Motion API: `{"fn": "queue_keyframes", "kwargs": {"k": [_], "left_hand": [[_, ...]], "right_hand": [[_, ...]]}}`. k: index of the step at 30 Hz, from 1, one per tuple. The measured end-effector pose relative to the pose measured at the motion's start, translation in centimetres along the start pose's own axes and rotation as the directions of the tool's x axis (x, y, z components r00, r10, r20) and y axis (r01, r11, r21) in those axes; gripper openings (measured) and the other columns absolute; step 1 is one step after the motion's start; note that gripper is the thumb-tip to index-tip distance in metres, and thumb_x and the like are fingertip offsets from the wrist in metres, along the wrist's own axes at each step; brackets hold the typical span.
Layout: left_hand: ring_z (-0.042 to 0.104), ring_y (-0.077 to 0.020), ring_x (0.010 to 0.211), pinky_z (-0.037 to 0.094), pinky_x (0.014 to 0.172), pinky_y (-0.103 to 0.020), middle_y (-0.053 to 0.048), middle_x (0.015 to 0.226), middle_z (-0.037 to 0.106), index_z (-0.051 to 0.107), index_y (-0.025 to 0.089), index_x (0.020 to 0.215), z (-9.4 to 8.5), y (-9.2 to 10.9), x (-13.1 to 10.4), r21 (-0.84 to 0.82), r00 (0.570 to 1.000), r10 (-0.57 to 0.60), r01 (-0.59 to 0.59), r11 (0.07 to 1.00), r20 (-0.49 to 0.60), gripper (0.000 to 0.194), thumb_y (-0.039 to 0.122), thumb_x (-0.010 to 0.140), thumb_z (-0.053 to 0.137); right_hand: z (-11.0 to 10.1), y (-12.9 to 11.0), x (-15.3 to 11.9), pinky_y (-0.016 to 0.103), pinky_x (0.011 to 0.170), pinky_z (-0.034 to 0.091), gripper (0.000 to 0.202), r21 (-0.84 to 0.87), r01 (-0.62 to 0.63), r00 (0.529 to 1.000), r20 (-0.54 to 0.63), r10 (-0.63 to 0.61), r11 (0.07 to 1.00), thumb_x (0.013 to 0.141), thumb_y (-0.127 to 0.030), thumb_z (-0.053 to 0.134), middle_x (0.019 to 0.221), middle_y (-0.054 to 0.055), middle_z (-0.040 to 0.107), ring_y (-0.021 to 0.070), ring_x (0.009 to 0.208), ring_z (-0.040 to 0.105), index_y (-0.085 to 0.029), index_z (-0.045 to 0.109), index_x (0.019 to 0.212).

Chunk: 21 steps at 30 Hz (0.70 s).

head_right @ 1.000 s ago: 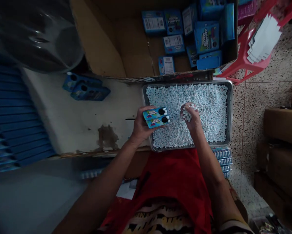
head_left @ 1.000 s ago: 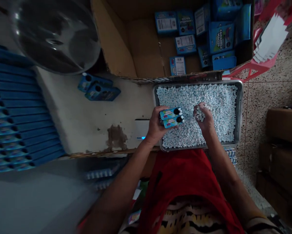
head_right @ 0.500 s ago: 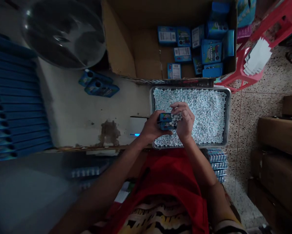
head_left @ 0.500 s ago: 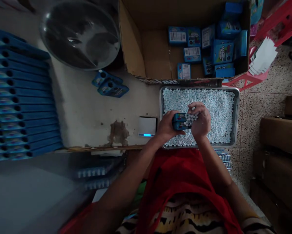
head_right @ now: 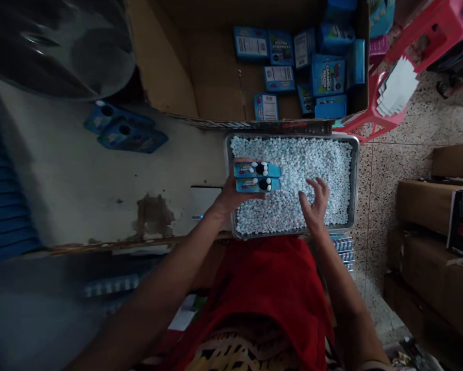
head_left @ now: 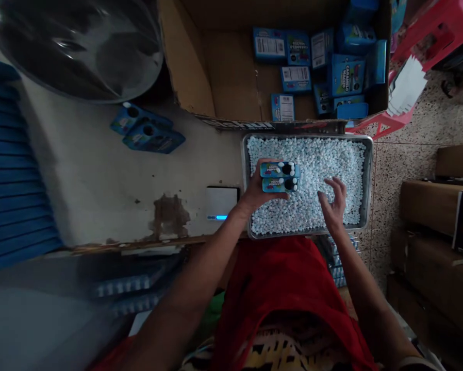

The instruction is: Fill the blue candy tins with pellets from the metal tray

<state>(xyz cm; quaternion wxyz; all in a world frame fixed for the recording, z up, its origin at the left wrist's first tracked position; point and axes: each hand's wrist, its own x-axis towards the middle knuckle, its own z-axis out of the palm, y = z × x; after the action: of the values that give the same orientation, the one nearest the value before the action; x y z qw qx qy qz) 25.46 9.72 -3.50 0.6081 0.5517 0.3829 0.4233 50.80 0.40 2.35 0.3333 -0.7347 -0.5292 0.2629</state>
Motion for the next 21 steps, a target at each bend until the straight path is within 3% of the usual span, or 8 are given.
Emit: {"fn": "queue_keyframes", "kwargs": {"k": [3,6,9,11,13,16,18,21], "left_hand": [[0.071,-0.0411,0.141,0.064,0.111,-0.067,-0.011,0.142,0.073,0.057,0.035,0.14,0.1,0.1,-0.2,0.031,0.996,-0.004,0.002,1.0,0.088,0.099,0.055,0.059,0.11],[0.066,-0.0407,0.146,0.056,0.121,-0.062,-0.013,0.14,0.072,0.06,0.029,0.135,-0.7,0.7,-0.8,0.141,0.995,-0.009,-0.005,0.99,0.097,0.097,0.056,0.057,0.112],[0.064,-0.0361,0.145,0.051,0.126,-0.055,-0.013,0.142,0.069,0.06,0.026,0.137,-1.9,2.3,-1.5,0.326,0.996,0.002,-0.031,0.945,0.089,0.082,0.051,0.073,0.105],[0.065,-0.0334,0.139,0.051,0.122,-0.052,-0.012,0.14,0.069,0.061,0.026,0.136,-2.6,3.7,-1.8,0.491,0.997,-0.011,-0.025,0.871,0.071,0.066,0.039,0.082,0.098],[0.066,-0.0327,0.13,0.053,0.115,-0.049,-0.011,0.136,0.07,0.064,0.026,0.132,-3.1,4.9,-2.1,0.642,0.999,-0.033,0.002,0.767,0.036,0.058,0.024,0.082,0.092],[0.066,-0.0332,0.123,0.053,0.11,-0.048,-0.009,0.131,0.071,0.066,0.027,0.129,-3.1,6.0,-2.3,0.758,0.999,-0.053,0.027,0.652,0.01,0.06,0.01,0.075,0.087],[0.066,-0.0332,0.122,0.053,0.109,-0.048,-0.008,0.129,0.071,0.066,0.028,0.129,-2.6,6.2,-2.4,0.767,0.999,-0.052,0.029,0.641,0.006,0.064,0.006,0.072,0.087],[0.068,-0.0325,0.121,0.056,0.105,-0.045,-0.006,0.129,0.07,0.063,0.028,0.13,-1.3,5.7,-2.6,0.674,0.997,-0.052,0.076,0.735,-0.056,0.075,0.013,0.066,0.099]], "right_hand": [[2.3,3.6,-1.6,0.072,0.124,0.043,0.07,-0.336,0.112,0.979,0.199,-0.046,0.935,0.093,-0.056,0.078,0.167,0.02,0.047,0.0464,0.155,0.046,-0.027,0.063,0.156],[5.6,4.5,-0.7,0.069,0.122,0.045,0.079,-0.429,0.18,0.948,0.316,-0.039,0.885,0.084,-0.05,0.086,0.164,0.021,0.051,0.0471,0.15,0.049,-0.026,0.064,0.156],[7.3,4.3,3.1,0.056,0.109,0.056,0.057,-0.292,0.019,0.966,0.254,0.058,0.956,0.077,-0.033,0.086,0.133,0.017,0.069,0.0374,0.123,0.064,-0.024,0.075,0.133],[7.2,3.8,5.7,0.047,0.091,0.06,0.038,-0.021,-0.199,0.962,0.185,0.199,0.98,0.074,-0.029,0.084,0.107,0.009,0.072,0.0285,0.097,0.067,-0.025,0.076,0.11],[6.3,2.5,7.2,0.036,0.072,0.056,0.028,0.351,-0.41,0.909,0.232,0.346,0.842,0.073,-0.034,0.085,0.087,0.001,0.068,0.02,0.073,0.06,-0.026,0.069,0.095],[4.8,-1.3,7.2,0.028,0.058,0.047,0.032,0.733,-0.542,0.839,0.446,0.313,0.411,0.075,-0.047,0.087,0.083,-0.001,0.068,0.0153,0.064,0.056,-0.027,0.066,0.088],[4.1,-4.6,6.2,0.03,0.062,0.052,0.036,0.82,-0.53,0.846,0.494,0.2,0.215,0.078,-0.056,0.085,0.088,0.002,0.072,0.0171,0.069,0.062,-0.026,0.067,0.084],[3.9,-9.2,4.7,0.038,0.077,0.059,0.038,0.903,-0.403,0.913,0.386,0.132,0.145,0.087,-0.062,0.073,0.085,0.004,0.069,0.0216,0.078,0.066,-0.026,0.066,0.075]]}}
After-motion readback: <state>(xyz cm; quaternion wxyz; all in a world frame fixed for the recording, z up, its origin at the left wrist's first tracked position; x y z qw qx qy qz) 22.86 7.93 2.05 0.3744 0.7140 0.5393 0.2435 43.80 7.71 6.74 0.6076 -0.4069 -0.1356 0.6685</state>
